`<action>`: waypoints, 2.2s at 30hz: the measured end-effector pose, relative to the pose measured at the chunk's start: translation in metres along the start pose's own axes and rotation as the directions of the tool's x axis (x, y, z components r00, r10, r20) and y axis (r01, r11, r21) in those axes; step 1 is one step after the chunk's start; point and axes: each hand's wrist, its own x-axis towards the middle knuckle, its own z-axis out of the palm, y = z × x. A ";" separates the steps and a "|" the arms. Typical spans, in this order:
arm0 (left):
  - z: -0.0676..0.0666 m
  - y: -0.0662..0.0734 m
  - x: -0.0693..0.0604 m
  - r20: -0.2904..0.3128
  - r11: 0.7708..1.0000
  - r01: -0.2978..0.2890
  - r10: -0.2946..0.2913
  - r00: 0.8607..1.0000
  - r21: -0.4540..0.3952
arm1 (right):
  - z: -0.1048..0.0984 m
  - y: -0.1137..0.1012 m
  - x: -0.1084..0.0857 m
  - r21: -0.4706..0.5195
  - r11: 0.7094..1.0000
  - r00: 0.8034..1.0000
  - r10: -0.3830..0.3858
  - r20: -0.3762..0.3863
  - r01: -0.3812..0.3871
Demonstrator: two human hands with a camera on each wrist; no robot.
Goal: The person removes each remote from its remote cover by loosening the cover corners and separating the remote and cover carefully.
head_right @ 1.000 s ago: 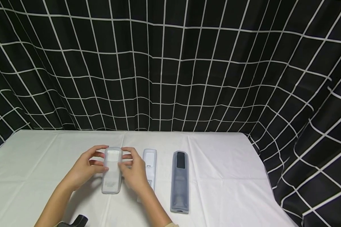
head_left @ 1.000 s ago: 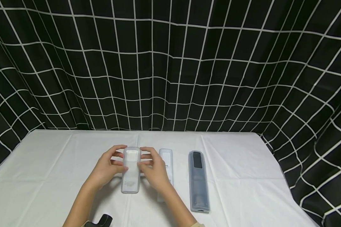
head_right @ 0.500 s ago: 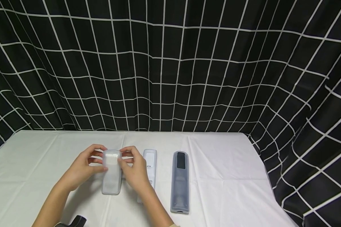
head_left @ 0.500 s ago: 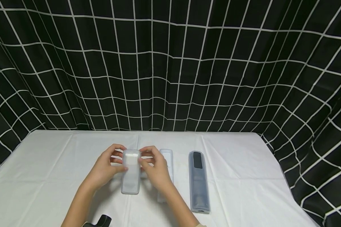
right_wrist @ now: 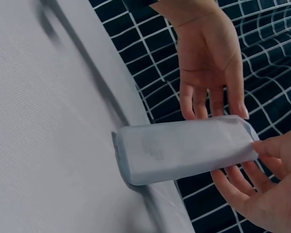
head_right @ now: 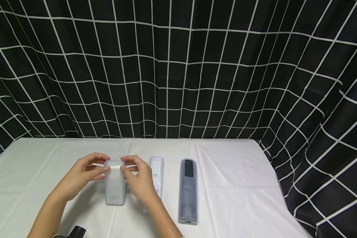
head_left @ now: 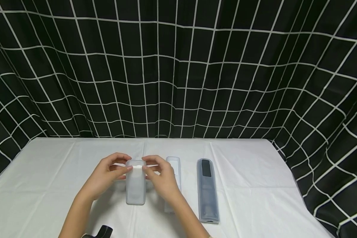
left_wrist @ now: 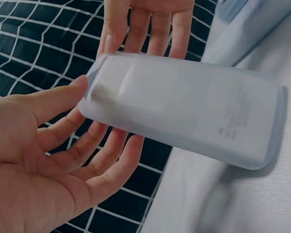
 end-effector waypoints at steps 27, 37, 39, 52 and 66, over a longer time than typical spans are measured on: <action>0.000 0.010 -0.001 -0.027 0.997 -0.053 0.051 0.998 -0.065 | -0.007 -0.014 -0.002 -0.040 0.999 1.000 -0.023 -0.014 0.022; -0.003 0.007 -0.002 -0.004 0.995 -0.040 0.040 0.999 -0.088 | -0.007 -0.013 -0.003 -0.068 0.998 1.000 0.014 -0.010 -0.014; -0.004 0.007 -0.002 0.008 0.995 -0.041 0.042 0.999 -0.096 | -0.007 -0.013 -0.003 -0.070 0.997 1.000 0.018 -0.009 -0.019; -0.012 0.005 -0.004 0.076 0.993 -0.051 0.059 0.995 -0.106 | -0.011 -0.013 -0.003 0.044 0.992 0.992 0.115 0.051 -0.117; -0.013 0.002 -0.003 0.119 0.992 -0.058 0.072 0.990 -0.112 | -0.011 -0.011 -0.001 0.116 0.984 0.989 0.129 0.069 -0.137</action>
